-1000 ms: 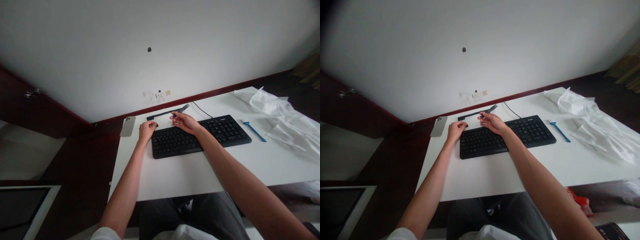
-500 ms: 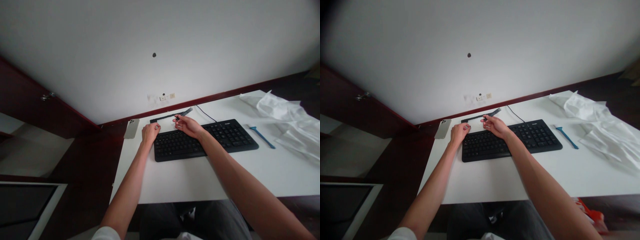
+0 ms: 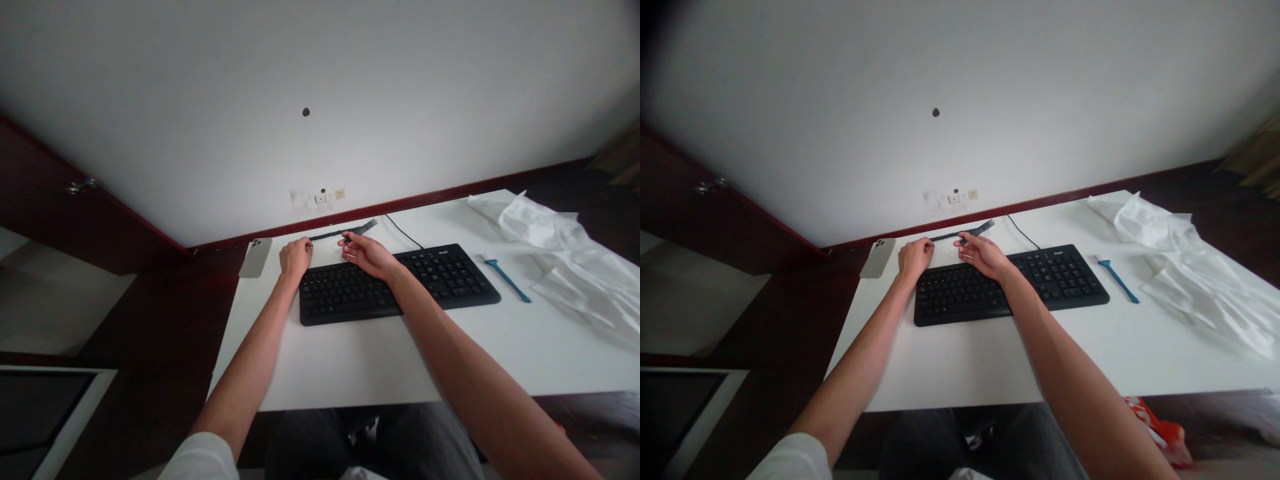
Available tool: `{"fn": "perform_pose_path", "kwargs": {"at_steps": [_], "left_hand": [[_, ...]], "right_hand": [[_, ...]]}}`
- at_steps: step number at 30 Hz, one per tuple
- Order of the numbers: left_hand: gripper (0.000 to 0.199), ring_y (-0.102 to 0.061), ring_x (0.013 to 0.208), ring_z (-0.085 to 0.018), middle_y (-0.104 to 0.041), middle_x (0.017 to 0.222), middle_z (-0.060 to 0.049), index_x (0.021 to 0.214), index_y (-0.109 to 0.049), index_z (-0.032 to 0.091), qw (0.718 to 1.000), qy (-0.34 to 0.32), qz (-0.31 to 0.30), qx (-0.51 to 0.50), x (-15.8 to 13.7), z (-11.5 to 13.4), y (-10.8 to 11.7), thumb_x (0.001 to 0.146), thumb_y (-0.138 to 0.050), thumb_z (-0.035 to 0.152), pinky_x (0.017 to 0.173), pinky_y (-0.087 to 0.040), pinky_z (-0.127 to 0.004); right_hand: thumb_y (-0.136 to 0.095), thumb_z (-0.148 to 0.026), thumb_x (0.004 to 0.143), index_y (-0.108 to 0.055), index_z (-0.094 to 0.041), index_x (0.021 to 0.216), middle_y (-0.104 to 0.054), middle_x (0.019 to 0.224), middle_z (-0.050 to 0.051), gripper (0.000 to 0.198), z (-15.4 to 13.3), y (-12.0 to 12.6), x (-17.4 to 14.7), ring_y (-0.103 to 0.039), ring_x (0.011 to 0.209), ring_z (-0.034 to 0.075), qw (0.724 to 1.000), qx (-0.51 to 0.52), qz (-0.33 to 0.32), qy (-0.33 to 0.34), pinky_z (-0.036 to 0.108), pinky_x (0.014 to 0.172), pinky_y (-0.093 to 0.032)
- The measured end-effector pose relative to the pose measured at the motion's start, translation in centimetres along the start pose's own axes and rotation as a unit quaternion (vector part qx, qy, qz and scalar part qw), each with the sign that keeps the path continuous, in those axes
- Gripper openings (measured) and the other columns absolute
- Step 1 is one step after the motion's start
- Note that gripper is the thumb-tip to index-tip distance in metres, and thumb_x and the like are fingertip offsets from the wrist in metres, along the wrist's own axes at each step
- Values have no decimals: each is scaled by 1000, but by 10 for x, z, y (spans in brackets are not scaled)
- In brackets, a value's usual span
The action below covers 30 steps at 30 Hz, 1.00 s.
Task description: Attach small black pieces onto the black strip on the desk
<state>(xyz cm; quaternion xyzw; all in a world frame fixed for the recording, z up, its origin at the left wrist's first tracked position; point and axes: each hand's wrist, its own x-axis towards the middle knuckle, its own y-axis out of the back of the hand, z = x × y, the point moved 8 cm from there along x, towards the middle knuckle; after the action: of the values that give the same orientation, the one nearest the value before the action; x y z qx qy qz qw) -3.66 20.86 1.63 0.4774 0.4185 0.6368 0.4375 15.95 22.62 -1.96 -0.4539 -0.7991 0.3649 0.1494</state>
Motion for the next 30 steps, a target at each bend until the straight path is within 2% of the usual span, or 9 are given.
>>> {"fn": "perform_pose_path", "kwargs": {"at_steps": [7,13,22,27,30], "left_hand": [[17,-68,92,-27,-75,99,-4,106,-70,31,1000,16,-7,15,5,-5,-5,98,-55,33,81,-47,-36],[23,-69,92,-29,-74,100,-5,120,-60,31,1000,27,-10,13,4,-6,-4,98,-58,35,81,-48,-37],[23,-69,92,-27,-74,100,-5,120,-58,31,999,36,-5,6,3,-8,-3,98,-61,33,79,-47,-35],[13,-68,87,-25,-73,94,-3,110,-63,29,999,32,8,-19,-1,-3,8,99,-60,34,75,-43,-33],[9,-64,79,-21,-70,85,-1,99,-66,27,998,-8,19,-59,-16,9,19,99,-61,35,71,-40,-31]], "right_hand": [[-74,-29,89,-71,-18,101,-75,94,6,17,1,2,0,-66,78,13,1000,-8,11,-6,27,81,-56],[-73,-30,91,-72,-18,102,-75,92,5,17,1,2,-1,-66,77,13,999,-19,22,-12,26,80,-56],[-74,-32,91,-72,-21,99,-75,90,3,14,0,1,-2,-66,76,13,999,-38,37,-9,27,77,-57],[-75,-35,89,-71,-21,99,-74,91,3,18,0,-2,-3,-66,76,14,997,-65,32,-6,28,79,-57],[-77,-36,87,-70,-21,98,-74,92,3,20,-1,-3,-5,-66,76,13,996,-80,28,-4,28,79,-57]]}}
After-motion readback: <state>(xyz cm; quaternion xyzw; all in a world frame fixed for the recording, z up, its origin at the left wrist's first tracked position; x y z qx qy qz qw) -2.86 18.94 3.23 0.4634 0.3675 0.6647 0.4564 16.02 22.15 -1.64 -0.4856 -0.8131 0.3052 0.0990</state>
